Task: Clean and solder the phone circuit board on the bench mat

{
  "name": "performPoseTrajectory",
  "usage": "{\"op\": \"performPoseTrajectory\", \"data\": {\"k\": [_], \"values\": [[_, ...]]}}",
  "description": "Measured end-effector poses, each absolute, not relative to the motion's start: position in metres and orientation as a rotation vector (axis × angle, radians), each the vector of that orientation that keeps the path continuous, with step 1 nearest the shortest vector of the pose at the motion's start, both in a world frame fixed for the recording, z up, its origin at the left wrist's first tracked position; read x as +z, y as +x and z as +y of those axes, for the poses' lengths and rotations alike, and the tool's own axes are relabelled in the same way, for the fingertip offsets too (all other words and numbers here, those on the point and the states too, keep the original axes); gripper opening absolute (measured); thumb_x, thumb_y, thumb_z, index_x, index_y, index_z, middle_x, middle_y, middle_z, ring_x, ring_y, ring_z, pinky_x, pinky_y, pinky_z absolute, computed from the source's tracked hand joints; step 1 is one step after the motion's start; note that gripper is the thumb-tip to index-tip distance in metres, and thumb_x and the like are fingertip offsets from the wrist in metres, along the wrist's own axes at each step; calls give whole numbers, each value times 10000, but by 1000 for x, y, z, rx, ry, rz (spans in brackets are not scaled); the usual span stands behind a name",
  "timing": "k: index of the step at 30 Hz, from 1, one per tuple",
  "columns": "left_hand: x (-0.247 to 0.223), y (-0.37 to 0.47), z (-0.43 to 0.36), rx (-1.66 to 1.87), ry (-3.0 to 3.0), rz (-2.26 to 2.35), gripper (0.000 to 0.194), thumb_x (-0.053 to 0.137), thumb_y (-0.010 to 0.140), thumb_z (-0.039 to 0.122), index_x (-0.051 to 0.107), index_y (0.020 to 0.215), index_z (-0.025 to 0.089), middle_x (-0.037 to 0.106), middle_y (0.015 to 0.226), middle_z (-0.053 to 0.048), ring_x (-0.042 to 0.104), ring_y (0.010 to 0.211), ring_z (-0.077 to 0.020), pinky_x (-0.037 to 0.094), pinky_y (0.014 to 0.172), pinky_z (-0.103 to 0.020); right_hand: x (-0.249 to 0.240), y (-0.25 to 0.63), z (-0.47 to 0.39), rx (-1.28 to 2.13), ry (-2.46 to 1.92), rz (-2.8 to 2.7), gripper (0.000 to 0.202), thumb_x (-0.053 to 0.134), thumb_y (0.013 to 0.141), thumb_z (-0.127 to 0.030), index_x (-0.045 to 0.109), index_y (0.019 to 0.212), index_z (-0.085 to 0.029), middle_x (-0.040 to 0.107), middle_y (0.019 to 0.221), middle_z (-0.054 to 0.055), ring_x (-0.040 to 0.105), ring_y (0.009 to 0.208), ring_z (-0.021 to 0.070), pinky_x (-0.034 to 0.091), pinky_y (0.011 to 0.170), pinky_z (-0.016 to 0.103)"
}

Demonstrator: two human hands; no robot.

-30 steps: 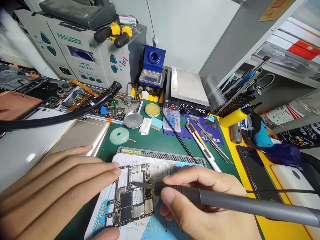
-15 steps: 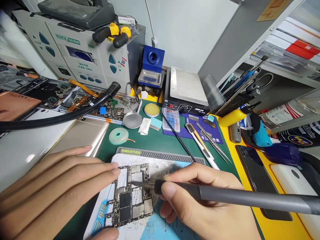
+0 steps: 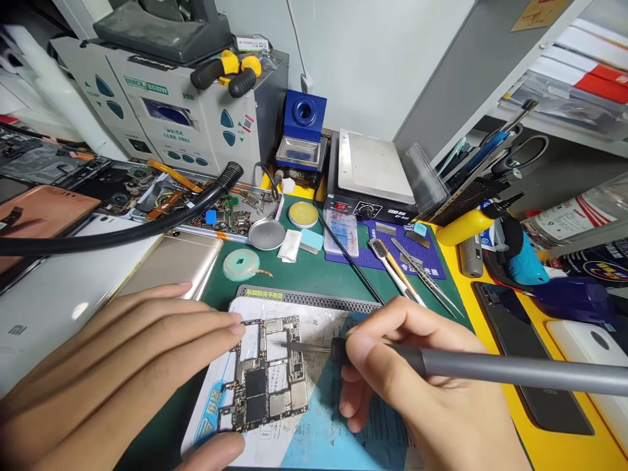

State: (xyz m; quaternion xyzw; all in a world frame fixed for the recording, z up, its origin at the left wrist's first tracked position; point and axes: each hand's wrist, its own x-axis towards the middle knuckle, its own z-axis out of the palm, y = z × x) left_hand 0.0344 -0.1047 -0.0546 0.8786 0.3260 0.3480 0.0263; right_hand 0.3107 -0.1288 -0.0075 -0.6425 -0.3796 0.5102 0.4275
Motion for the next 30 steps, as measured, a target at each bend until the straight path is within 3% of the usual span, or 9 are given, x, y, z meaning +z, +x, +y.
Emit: {"op": "performPoseTrajectory", "data": {"k": [4,10,18,22,26,30], "values": [[-53,33,-110,1039,2675,1049,425,775,995,318,663,1375,165,748,1286,-78,642,1261,-285,436,1269,-486,-16,324,-124,1367,-1427,-1031,260,970,855,-461,817,713,-306,715,583,20,697,400,244,614,364,325],[-53,31,-111,1011,2650,1057,420,763,1017,309,661,1404,182,727,1345,-47,614,1332,-210,355,1303,-322,-12,319,-122,1286,-1439,-960,294,996,755,-417,777,644,-256,654,537,-8,619,313,185,479,264,221],[-42,29,-109,1000,2617,1069,473,711,1001,314,634,1456,211,737,1392,-54,619,1417,-237,434,1293,-393,-11,330,-123,1363,-1512,-799,352,991,734,-449,726,664,-228,581,493,-22,510,312,118,392,274,169],[-36,23,-110,1166,2456,1111,316,659,992,143,696,1275,278,763,1196,-34,700,1253,-247,565,1116,-450,-10,326,-120,1345,-1481,-761,364,974,661,-434,687,612,-216,583,496,-16,491,300,114,352,254,169],[-34,19,-104,1292,2478,1070,250,656,985,49,695,1084,275,719,950,10,697,1027,-213,576,1059,-458,-7,320,-119,1365,-1417,-776,372,940,698,-429,640,626,-220,607,506,-24,504,303,117,345,249,165],[-33,21,-89,1344,2569,978,244,650,989,3,660,1032,243,693,906,13,669,945,-174,577,929,-388,-9,319,-117,1321,-1361,-817,352,891,739,-396,602,640,-222,600,504,-42,504,307,104,330,271,155]]}}
